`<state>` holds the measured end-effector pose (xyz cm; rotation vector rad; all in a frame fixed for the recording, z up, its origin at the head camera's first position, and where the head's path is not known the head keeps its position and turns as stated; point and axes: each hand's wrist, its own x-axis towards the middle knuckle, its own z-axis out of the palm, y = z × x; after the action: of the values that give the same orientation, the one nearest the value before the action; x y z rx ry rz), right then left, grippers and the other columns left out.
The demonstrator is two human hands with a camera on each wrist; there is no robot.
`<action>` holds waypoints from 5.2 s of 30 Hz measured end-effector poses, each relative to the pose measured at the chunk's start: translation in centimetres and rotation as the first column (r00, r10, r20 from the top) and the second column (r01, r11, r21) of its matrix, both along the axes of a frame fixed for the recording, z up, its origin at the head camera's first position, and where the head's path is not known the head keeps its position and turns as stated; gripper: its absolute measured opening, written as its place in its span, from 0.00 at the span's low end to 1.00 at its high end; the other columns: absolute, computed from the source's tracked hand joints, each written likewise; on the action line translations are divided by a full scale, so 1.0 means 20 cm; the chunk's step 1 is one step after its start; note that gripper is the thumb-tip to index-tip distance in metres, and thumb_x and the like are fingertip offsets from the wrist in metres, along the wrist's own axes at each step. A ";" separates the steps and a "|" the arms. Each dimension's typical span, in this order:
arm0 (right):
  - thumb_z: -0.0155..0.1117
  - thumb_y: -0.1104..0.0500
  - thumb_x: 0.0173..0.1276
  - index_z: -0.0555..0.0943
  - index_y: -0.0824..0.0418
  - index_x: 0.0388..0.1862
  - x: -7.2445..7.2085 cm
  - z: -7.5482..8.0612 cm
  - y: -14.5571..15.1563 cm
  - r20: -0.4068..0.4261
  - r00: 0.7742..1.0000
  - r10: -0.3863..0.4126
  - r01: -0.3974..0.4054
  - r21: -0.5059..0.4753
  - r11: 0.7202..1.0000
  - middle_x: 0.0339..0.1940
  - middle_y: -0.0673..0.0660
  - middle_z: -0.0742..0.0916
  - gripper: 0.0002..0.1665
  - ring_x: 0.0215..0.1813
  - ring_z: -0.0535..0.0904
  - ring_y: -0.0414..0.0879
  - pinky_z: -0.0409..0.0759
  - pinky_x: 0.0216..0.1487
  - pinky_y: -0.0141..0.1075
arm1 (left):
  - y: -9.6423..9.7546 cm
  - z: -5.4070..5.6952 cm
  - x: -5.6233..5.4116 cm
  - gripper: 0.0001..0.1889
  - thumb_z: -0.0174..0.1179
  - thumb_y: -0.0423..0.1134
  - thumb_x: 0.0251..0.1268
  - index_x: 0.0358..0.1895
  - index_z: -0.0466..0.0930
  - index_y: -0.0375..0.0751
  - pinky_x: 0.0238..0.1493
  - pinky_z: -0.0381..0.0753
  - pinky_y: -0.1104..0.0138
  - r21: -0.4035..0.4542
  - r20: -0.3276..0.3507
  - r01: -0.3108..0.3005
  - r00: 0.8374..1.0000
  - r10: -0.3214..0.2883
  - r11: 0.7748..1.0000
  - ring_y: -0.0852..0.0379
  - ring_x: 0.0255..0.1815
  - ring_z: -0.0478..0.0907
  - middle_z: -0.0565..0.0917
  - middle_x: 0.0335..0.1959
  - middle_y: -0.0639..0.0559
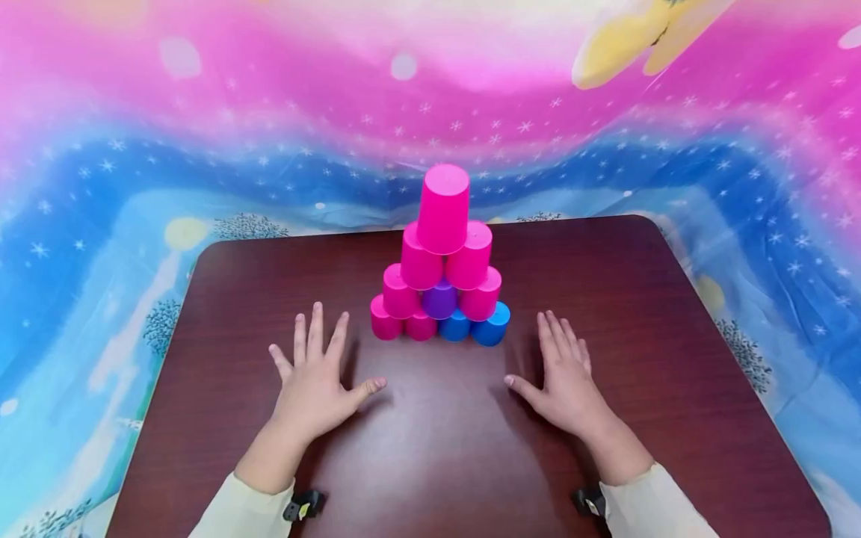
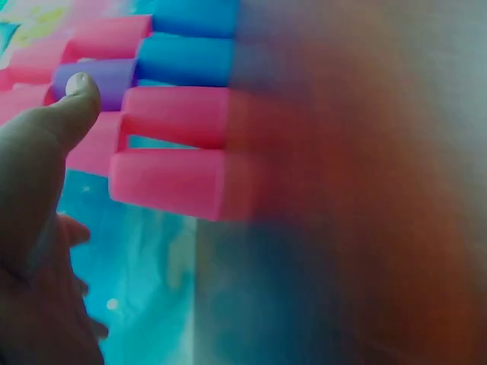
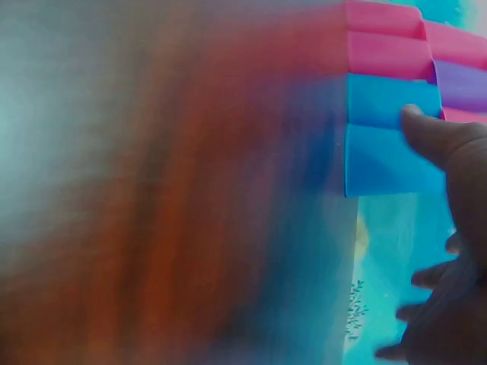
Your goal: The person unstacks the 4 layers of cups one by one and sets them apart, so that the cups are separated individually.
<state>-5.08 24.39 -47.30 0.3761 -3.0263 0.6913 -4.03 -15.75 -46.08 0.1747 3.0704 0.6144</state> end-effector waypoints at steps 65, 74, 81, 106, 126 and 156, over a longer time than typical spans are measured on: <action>0.79 0.43 0.63 0.75 0.55 0.72 -0.25 -0.09 -0.20 0.038 0.997 -0.065 0.073 -0.283 0.956 0.61 0.58 0.86 0.42 0.63 0.82 0.57 0.81 0.62 0.56 | 0.38 0.75 -0.47 0.36 0.76 0.47 0.61 0.73 0.72 0.53 0.66 0.77 0.47 0.819 -0.185 0.177 0.982 -0.041 0.546 0.56 0.66 0.73 0.78 0.65 0.58; 0.79 0.44 0.63 0.75 0.55 0.72 -0.25 -0.09 -0.20 0.022 0.998 -0.058 0.062 -0.284 0.957 0.61 0.58 0.86 0.42 0.61 0.83 0.57 0.82 0.61 0.56 | 0.29 0.74 -0.46 0.35 0.76 0.48 0.61 0.72 0.74 0.55 0.69 0.72 0.48 0.846 -0.172 0.150 0.985 -0.004 0.512 0.57 0.67 0.72 0.78 0.65 0.58; 0.79 0.44 0.62 0.76 0.56 0.71 -0.26 -0.09 -0.20 0.008 0.998 -0.055 0.055 -0.280 0.958 0.60 0.58 0.86 0.41 0.60 0.83 0.57 0.83 0.60 0.56 | 0.22 0.73 -0.46 0.35 0.76 0.45 0.61 0.72 0.73 0.51 0.71 0.71 0.47 0.847 -0.199 0.161 0.980 0.022 0.506 0.55 0.67 0.74 0.78 0.65 0.56; 0.79 0.44 0.62 0.76 0.55 0.71 -0.26 -0.08 -0.21 0.025 0.998 -0.053 0.058 -0.278 0.959 0.60 0.59 0.86 0.41 0.61 0.83 0.57 0.82 0.61 0.57 | 0.02 0.62 -0.43 0.36 0.76 0.41 0.60 0.72 0.72 0.46 0.72 0.71 0.47 0.859 -0.151 0.064 0.980 0.132 0.508 0.49 0.68 0.73 0.77 0.66 0.50; 0.79 0.43 0.63 0.75 0.54 0.72 -0.26 -0.10 -0.21 0.035 0.998 -0.058 0.065 -0.274 0.959 0.61 0.59 0.86 0.42 0.61 0.83 0.57 0.82 0.61 0.57 | -0.17 0.41 -0.41 0.37 0.77 0.42 0.59 0.71 0.72 0.45 0.60 0.81 0.49 0.813 -0.054 -0.096 0.970 0.238 0.574 0.47 0.62 0.77 0.79 0.62 0.46; 0.78 0.42 0.63 0.75 0.55 0.71 -0.26 -0.10 -0.20 0.025 0.999 -0.047 0.052 -0.273 0.961 0.61 0.59 0.86 0.42 0.61 0.83 0.57 0.82 0.62 0.57 | -0.37 0.11 -0.43 0.39 0.76 0.41 0.59 0.72 0.68 0.39 0.67 0.74 0.44 0.726 0.051 -0.275 0.935 0.350 0.630 0.41 0.70 0.69 0.75 0.68 0.41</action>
<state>-10.35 20.38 -49.21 0.2844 -2.8866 1.0959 -12.71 -23.20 -43.90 -0.3660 2.7382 1.8804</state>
